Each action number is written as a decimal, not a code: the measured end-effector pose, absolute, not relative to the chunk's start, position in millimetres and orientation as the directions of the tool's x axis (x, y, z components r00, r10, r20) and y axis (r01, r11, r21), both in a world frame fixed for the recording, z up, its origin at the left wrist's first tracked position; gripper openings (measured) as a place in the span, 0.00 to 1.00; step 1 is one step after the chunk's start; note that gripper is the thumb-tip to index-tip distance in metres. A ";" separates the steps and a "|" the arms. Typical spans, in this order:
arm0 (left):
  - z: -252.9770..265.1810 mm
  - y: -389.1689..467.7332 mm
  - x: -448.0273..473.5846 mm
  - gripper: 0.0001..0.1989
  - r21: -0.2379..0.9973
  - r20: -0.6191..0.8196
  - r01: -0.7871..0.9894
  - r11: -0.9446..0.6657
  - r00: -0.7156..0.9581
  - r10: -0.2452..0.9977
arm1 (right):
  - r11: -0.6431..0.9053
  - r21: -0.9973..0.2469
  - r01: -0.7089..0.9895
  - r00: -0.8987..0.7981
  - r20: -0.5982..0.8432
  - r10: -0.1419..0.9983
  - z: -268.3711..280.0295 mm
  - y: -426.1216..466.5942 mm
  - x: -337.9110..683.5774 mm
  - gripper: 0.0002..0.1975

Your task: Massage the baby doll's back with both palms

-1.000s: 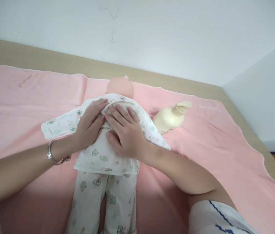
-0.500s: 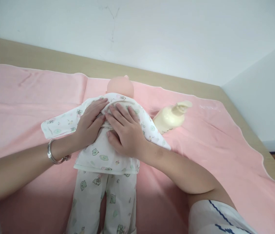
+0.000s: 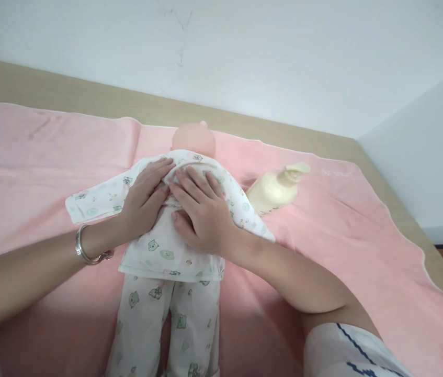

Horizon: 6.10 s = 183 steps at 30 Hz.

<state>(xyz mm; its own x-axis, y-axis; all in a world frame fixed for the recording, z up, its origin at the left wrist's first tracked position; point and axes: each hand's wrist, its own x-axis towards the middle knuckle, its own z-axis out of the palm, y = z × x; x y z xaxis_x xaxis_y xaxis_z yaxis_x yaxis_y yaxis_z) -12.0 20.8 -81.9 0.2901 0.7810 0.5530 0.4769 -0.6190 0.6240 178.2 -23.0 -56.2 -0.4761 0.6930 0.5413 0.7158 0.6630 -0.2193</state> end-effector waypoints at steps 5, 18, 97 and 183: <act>-82.3 21.2 -11.2 0.21 0.629 0.549 0.475 -0.615 0.288 0.785 | 0.662 -0.220 0.716 -0.480 0.534 0.696 -55.9 -23.0 178.3 0.26; -82.7 20.6 -11.8 0.21 0.630 0.546 0.478 -0.612 0.288 0.787 | 0.656 -0.223 0.721 -0.478 0.526 0.704 -55.9 -23.5 178.3 0.26; -80.3 19.9 -12.1 0.22 0.642 0.525 0.483 -0.596 0.290 0.800 | 0.654 -0.206 0.728 -0.493 0.506 0.708 -53.6 -23.2 179.1 0.26; -80.0 20.5 -12.2 0.22 0.637 0.526 0.484 -0.600 0.296 0.797 | 0.671 -0.211 0.711 -0.482 0.548 0.684 -57.0 -22.5 178.3 0.26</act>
